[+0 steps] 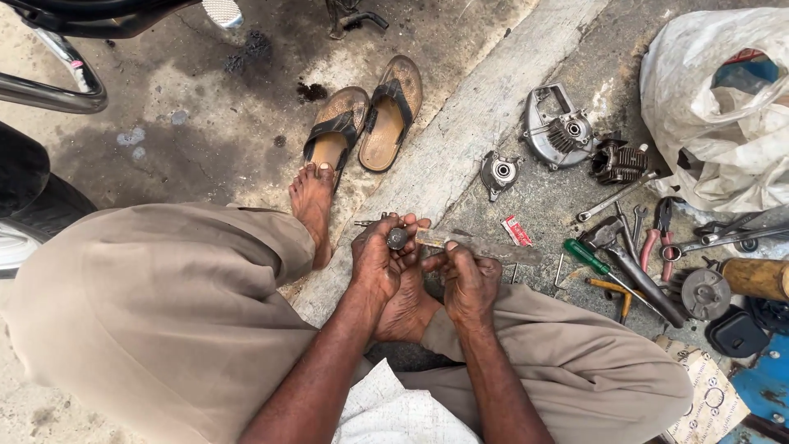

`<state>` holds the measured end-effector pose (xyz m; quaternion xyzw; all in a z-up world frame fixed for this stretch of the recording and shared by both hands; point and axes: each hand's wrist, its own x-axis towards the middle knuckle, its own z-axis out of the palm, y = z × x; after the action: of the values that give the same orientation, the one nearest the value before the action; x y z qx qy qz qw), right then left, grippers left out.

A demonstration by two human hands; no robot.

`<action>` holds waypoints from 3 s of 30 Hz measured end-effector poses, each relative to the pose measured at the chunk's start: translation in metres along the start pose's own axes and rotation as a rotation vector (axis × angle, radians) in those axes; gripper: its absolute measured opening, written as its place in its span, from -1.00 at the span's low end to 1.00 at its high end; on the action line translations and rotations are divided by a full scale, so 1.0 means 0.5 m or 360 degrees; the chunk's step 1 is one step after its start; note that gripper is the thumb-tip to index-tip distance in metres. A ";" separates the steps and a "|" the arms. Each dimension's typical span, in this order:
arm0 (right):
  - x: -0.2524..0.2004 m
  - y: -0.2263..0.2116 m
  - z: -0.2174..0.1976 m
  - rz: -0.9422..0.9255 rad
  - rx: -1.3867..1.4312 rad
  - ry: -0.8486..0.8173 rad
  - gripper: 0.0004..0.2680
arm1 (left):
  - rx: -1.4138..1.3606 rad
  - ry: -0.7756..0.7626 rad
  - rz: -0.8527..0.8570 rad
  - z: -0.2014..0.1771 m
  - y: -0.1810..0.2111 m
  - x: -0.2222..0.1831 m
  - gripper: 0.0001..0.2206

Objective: Cleaning and inspecting internal engine components of a motorcycle using tools like a vernier caliper.

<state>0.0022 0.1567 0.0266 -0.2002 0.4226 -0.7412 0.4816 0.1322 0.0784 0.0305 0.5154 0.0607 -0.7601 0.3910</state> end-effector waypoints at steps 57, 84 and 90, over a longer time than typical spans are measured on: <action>0.029 0.074 0.004 0.0422 -0.0419 0.0446 -0.92 | 0.0441 -0.0280 0.0312 -0.021 -0.085 0.057 -0.68; 0.025 0.061 0.021 0.0172 -0.0456 0.0228 -0.92 | 0.0564 -0.0351 0.0576 -0.045 -0.110 0.103 -0.77; 0.022 0.078 -0.004 0.0308 -0.0244 0.0292 -0.95 | 0.0706 -0.0209 0.0408 -0.033 -0.099 0.092 -0.70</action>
<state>0.0168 0.1408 -0.0075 -0.1260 0.5375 -0.6721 0.4935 0.1043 0.0962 -0.0308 0.5415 -0.1987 -0.7310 0.3647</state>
